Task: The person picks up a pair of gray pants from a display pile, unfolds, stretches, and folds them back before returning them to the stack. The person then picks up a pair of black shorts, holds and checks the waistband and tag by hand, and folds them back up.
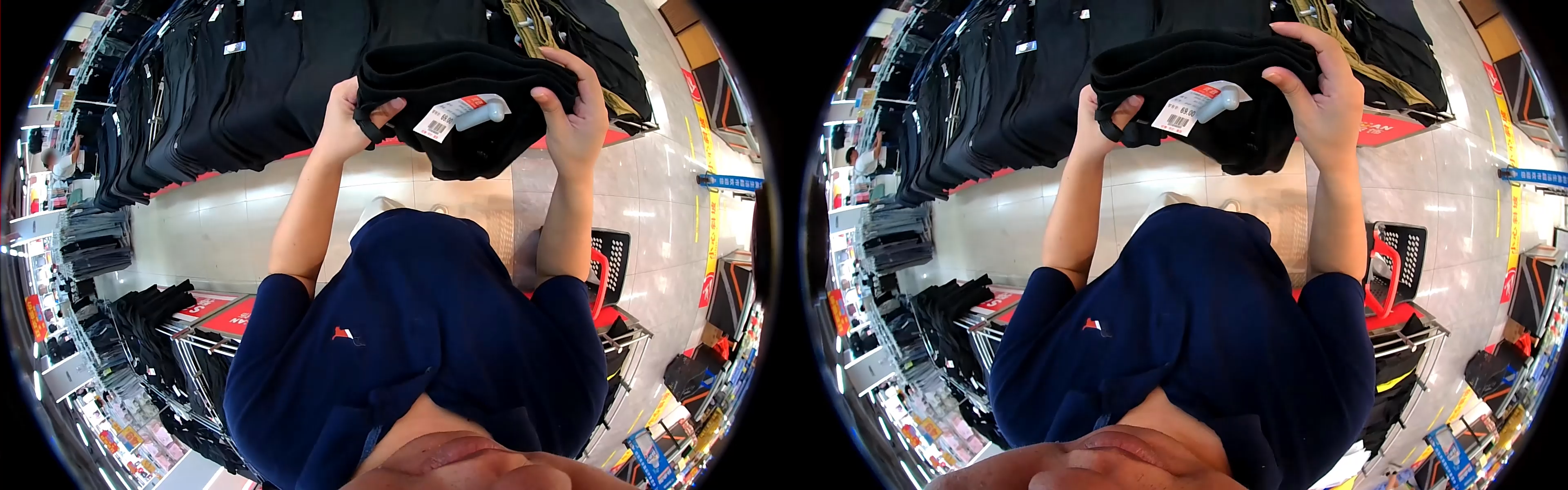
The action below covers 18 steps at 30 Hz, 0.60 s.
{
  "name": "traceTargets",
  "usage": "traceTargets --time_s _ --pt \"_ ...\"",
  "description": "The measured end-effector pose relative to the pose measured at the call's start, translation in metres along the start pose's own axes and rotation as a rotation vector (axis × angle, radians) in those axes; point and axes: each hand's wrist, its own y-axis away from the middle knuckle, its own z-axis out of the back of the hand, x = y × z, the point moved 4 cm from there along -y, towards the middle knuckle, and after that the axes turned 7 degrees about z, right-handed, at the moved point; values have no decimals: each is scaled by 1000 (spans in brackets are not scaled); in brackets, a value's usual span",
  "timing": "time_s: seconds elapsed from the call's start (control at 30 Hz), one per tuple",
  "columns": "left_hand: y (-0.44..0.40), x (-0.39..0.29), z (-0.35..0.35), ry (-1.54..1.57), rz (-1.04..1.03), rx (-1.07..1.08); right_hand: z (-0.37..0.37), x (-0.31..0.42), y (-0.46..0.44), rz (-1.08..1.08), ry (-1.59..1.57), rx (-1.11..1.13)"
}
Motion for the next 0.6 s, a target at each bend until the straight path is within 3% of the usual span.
traceTargets --time_s 0.47,0.53,0.6 --pt "27 -16 35 126 -18 -205 -48 -21 -15 -65 -259 38" --pt "30 -17 40 130 -18 -226 -58 -38 -10 -81 -350 6" --pt "32 -20 41 138 -20 -243 -73 -51 -1 -272 -774 52"
